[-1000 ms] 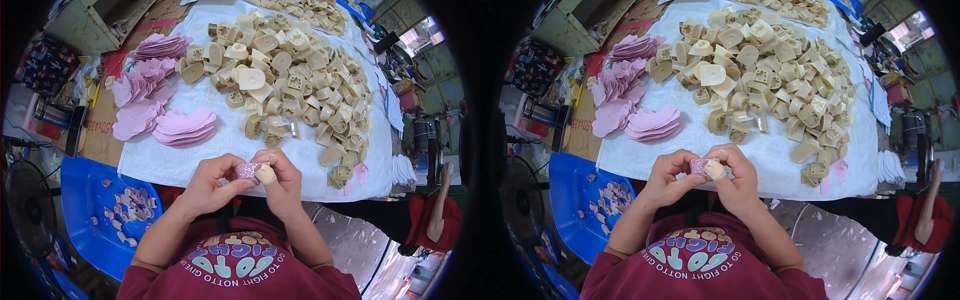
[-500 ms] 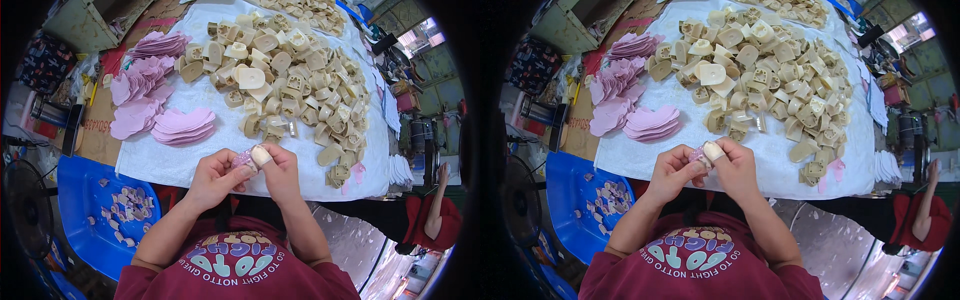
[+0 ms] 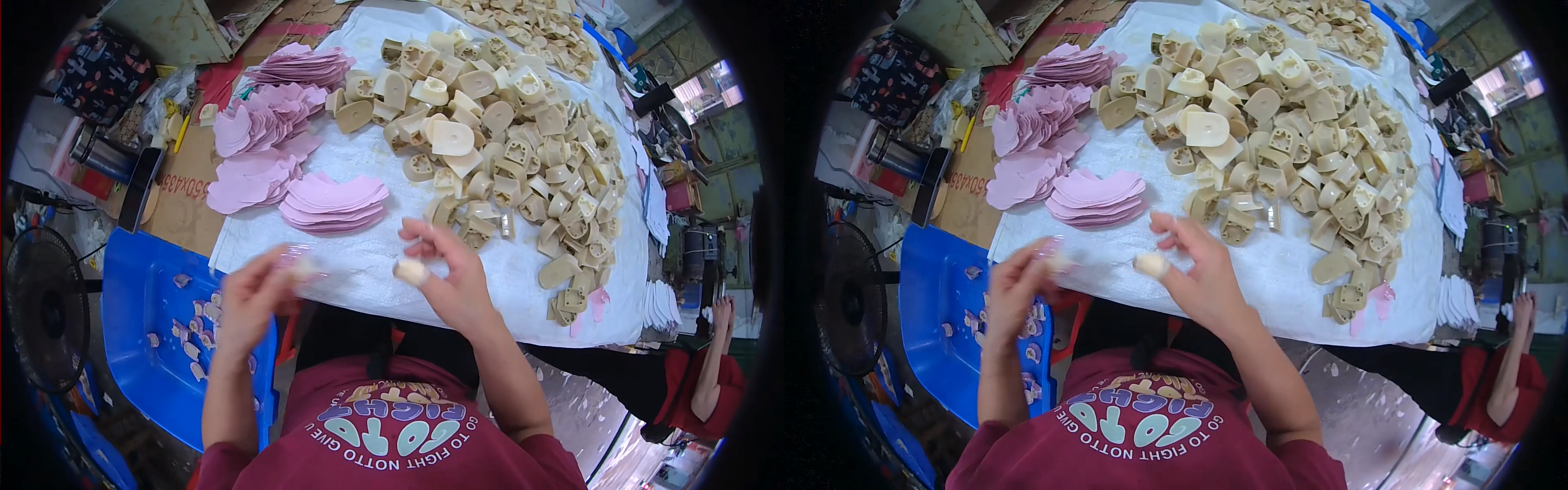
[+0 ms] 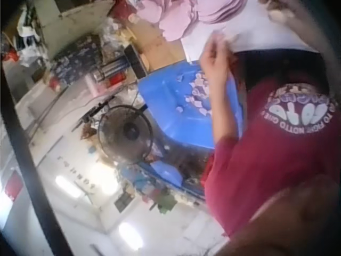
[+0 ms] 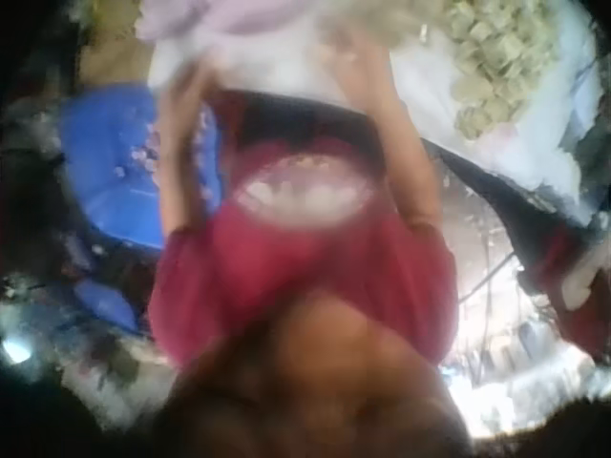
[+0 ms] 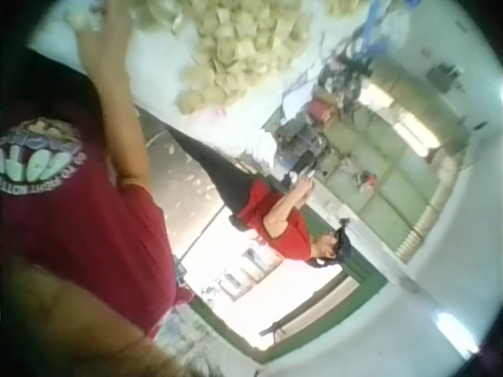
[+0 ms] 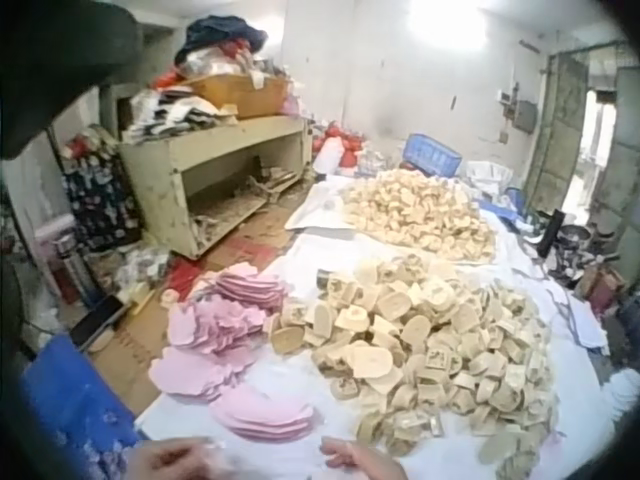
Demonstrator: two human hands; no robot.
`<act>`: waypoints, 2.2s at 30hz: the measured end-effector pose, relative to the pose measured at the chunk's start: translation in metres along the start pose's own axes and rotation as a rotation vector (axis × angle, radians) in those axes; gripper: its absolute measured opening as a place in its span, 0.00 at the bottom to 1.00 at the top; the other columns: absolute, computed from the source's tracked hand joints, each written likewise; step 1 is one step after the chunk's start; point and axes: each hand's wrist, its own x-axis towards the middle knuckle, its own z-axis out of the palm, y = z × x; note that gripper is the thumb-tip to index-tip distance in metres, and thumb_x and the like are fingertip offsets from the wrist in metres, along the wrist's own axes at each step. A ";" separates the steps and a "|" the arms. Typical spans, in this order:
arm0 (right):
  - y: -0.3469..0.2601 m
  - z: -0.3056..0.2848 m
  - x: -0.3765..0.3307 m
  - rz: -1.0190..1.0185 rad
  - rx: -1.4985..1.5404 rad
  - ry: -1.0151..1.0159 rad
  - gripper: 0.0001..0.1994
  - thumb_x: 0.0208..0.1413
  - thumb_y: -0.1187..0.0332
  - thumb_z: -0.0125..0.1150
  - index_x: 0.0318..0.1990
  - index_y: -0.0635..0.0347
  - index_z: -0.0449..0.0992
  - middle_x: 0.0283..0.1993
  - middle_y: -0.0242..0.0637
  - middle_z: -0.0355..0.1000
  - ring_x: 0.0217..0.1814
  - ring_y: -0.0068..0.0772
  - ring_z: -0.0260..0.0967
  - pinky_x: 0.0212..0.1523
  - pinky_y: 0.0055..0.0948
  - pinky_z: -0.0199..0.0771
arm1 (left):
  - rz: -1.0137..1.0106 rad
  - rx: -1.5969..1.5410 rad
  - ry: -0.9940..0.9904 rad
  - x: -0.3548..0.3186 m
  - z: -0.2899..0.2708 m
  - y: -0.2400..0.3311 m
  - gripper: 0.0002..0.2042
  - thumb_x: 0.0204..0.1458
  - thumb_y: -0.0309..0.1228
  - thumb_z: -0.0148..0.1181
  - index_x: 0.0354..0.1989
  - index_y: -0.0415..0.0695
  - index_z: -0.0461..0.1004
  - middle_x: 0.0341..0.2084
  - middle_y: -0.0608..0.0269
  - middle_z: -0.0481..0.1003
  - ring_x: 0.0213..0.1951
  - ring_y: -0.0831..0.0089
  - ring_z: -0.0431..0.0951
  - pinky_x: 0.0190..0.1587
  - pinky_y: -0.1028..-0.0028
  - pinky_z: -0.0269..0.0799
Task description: The person repeatedly picks up a pink heart-shaped foam piece and a beige plastic mold component. They press the foam into the mold, then remove it and place the finished unit into a blue bin. This process is repeated continuously.
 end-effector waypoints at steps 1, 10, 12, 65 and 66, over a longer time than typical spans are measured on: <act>-0.001 0.005 0.012 -0.047 -0.112 0.023 0.15 0.52 0.71 0.64 0.47 0.64 0.75 0.42 0.36 0.76 0.46 0.31 0.72 0.49 0.28 0.71 | 0.018 0.108 0.140 -0.008 -0.027 -0.007 0.18 0.57 0.28 0.59 0.55 0.38 0.72 0.26 0.66 0.77 0.23 0.83 0.74 0.30 0.83 0.72; -0.002 0.058 0.105 -0.318 -0.872 -0.101 0.07 0.47 0.70 0.62 0.33 0.61 0.80 0.33 0.40 0.73 0.40 0.45 0.69 0.41 0.41 0.69 | 0.205 0.673 0.609 -0.031 -0.100 -0.036 0.13 0.49 0.25 0.66 0.44 0.36 0.77 0.18 0.64 0.73 0.21 0.81 0.69 0.25 0.78 0.64; -0.001 0.062 0.104 -0.293 -0.894 -0.112 0.06 0.46 0.71 0.61 0.32 0.61 0.80 0.34 0.41 0.74 0.41 0.45 0.69 0.42 0.41 0.69 | 0.484 0.660 0.536 -0.016 -0.079 -0.028 0.11 0.48 0.25 0.66 0.40 0.38 0.78 0.22 0.60 0.75 0.24 0.76 0.71 0.28 0.76 0.66; 0.019 -0.001 -0.028 -0.546 -0.443 0.340 0.18 0.36 0.76 0.62 0.41 0.61 0.73 0.44 0.44 0.70 0.48 0.48 0.67 0.50 0.42 0.65 | -0.019 -0.516 -0.225 0.026 0.092 -0.012 0.17 0.62 0.34 0.49 0.53 0.32 0.69 0.44 0.52 0.77 0.44 0.62 0.80 0.43 0.67 0.79; 0.027 -0.016 -0.032 -0.435 -0.477 0.448 0.19 0.37 0.75 0.64 0.42 0.61 0.72 0.45 0.45 0.69 0.49 0.50 0.67 0.51 0.42 0.65 | -0.016 -0.554 -0.214 0.029 0.097 -0.009 0.18 0.63 0.35 0.49 0.54 0.32 0.68 0.45 0.51 0.76 0.45 0.61 0.79 0.43 0.66 0.79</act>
